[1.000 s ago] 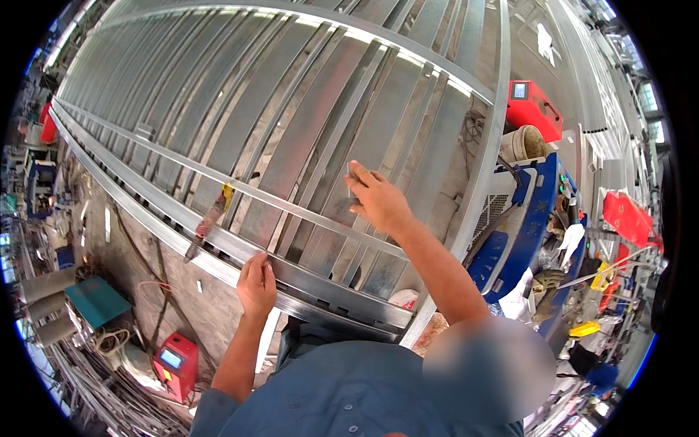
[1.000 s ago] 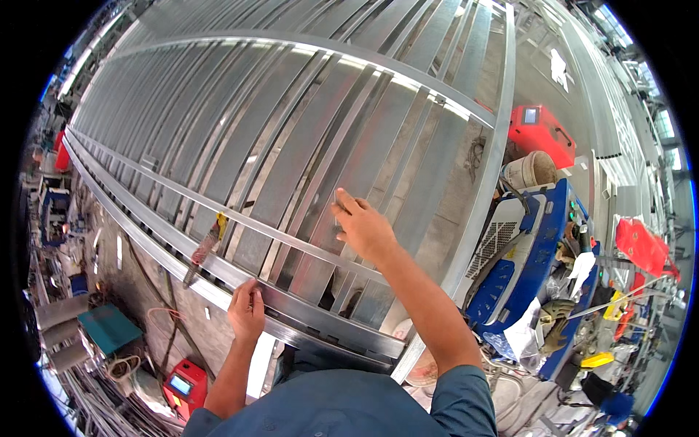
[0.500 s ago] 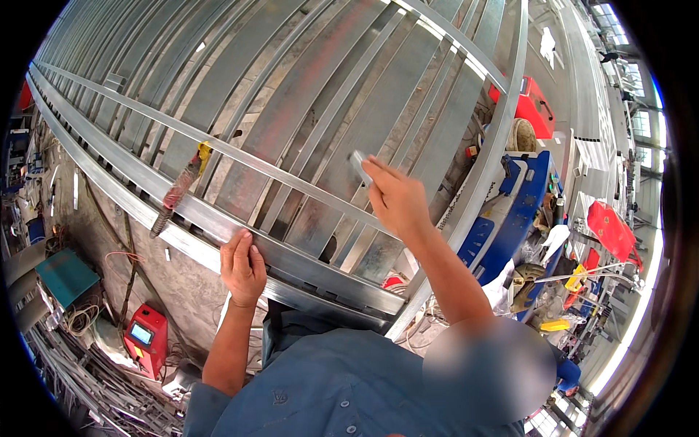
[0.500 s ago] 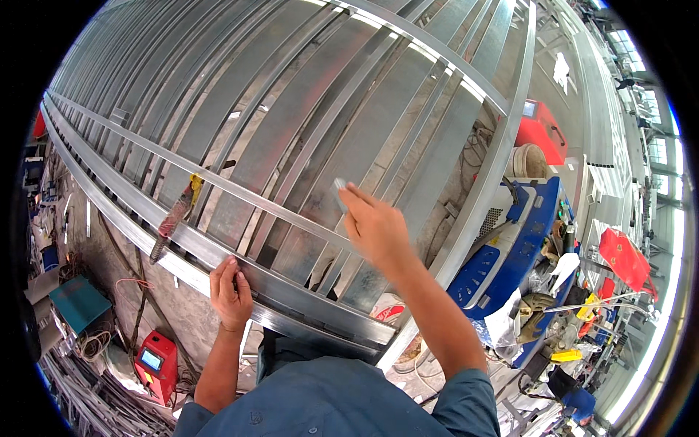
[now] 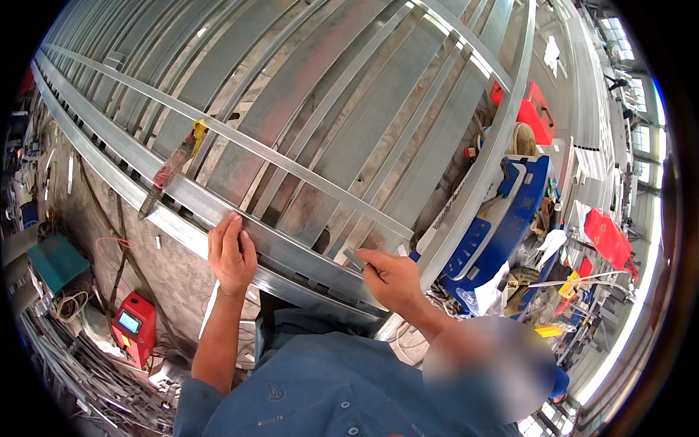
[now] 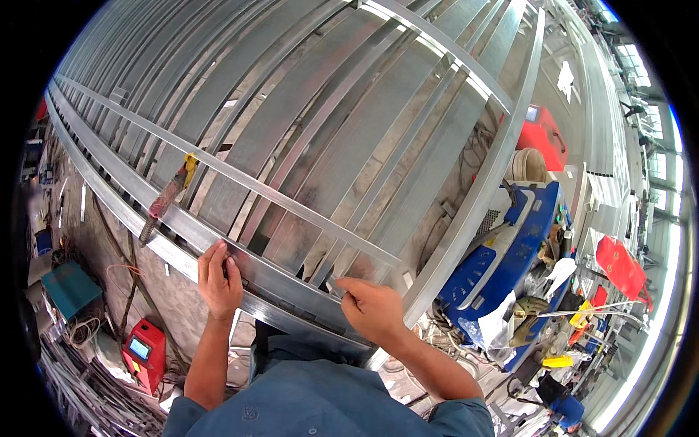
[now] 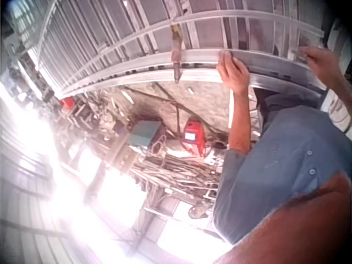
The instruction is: The person welds metal bars onto a large metal frame using a welding torch. They position the bars, weld them in place, and occasionally adjust the frame. Another worker assists by holding parts of the frame during welding.
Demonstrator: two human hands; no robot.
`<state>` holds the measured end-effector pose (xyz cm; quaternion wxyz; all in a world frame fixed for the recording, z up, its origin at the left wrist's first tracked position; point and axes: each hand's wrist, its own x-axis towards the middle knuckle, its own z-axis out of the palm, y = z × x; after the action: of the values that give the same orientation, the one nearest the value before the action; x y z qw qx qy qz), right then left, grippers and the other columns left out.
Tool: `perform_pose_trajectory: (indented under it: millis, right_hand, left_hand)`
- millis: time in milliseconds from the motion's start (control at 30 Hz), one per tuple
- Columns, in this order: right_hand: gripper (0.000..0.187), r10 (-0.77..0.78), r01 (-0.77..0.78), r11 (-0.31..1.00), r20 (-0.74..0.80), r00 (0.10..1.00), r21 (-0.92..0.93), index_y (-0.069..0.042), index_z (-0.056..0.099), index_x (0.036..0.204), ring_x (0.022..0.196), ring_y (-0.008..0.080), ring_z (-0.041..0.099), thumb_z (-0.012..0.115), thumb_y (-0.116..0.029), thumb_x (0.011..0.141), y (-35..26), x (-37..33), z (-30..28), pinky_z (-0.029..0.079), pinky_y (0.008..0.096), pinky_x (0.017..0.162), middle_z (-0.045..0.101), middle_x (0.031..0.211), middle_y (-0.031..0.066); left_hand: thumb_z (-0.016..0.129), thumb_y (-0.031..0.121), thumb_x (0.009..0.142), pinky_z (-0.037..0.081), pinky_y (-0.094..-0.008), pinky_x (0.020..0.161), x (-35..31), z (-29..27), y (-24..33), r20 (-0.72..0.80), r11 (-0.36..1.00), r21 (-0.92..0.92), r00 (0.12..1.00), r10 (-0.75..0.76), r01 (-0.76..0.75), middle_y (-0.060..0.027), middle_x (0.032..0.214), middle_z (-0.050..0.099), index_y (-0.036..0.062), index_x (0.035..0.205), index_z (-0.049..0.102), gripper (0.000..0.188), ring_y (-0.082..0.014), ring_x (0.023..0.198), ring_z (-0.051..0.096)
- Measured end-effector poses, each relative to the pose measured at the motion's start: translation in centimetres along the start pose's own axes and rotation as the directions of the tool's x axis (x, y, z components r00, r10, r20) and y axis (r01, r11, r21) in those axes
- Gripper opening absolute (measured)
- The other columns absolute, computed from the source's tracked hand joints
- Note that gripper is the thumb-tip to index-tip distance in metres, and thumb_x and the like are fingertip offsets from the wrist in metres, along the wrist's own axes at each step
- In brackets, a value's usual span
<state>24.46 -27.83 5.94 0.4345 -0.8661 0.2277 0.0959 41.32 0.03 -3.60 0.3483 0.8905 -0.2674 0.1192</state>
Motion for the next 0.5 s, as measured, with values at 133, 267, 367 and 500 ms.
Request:
perform_pose_trajectory:
  millis: [133, 267, 367, 500]
  right_hand:
    - [0.026, -0.055, 0.067, 0.992, 0.111, 0.992, -0.107, -0.013, 0.081, 0.118, 0.092, 0.0377, 0.077, 0.069, -0.015, 0.095, -0.7, 1.2, 0.9, 0.062, 0.048, 0.08, 0.081, 0.104, 0.0143]
    - [0.032, 0.086, -0.008, 0.962, 0.275, 0.957, -0.272, -0.014, 0.082, 0.121, 0.094, 0.0384, 0.077, 0.07, -0.022, 0.093, -0.2, 2.6, 1.8, 0.062, 0.0462, 0.085, 0.081, 0.103, 0.0154]
    - [0.034, 0.106, 0.004, 0.963, 0.394, 0.913, -0.27, -0.016, 0.082, 0.122, 0.095, 0.0396, 0.077, 0.07, -0.027, 0.092, 0.8, 4.2, 1.2, 0.062, 0.0485, 0.087, 0.082, 0.102, 0.0147]
    - [0.033, 0.06, 0.156, 0.938, 0.588, 0.807, -0.31, -0.019, 0.084, 0.122, 0.1, 0.0394, 0.077, 0.07, -0.03, 0.094, 0.0, 6.4, -0.6, 0.061, 0.0506, 0.091, 0.082, 0.104, 0.0139]
  left_hand:
    - [0.069, -0.008, 0.094, 0.06, -0.0445, 0.092, -0.3, 0.1, -0.1, -0.01, 0.999, 0.001, 0.999, -0.04, 0.04, -0.0194, 0.127, 0.073, -0.0028, 0.127, 0.072, 0.034, -0.038, 0.106, 0.072]
    - [0.069, -0.005, 0.097, 0.061, -0.0414, 0.096, -0.6, 0.1, -0.1, 0.002, 0.997, 0.009, 0.997, -0.079, 0.079, -0.0179, 0.13, 0.073, -0.0011, 0.129, 0.072, 0.032, -0.0352, 0.113, 0.073]
    - [0.07, -0.005, 0.096, 0.061, -0.0409, 0.096, -0.4, 0.1, -0.2, -0.002, 0.998, 0.029, 0.998, -0.059, 0.059, -0.0175, 0.13, 0.073, -0.0008, 0.128, 0.072, 0.032, -0.0351, 0.113, 0.072]
    - [0.069, -0.005, 0.096, 0.06, -0.0421, 0.096, -0.5, 0.1, -0.1, -0.004, 0.998, 0.017, 0.998, -0.061, 0.061, -0.0178, 0.13, 0.074, -0.0006, 0.128, 0.072, 0.033, -0.0355, 0.113, 0.072]
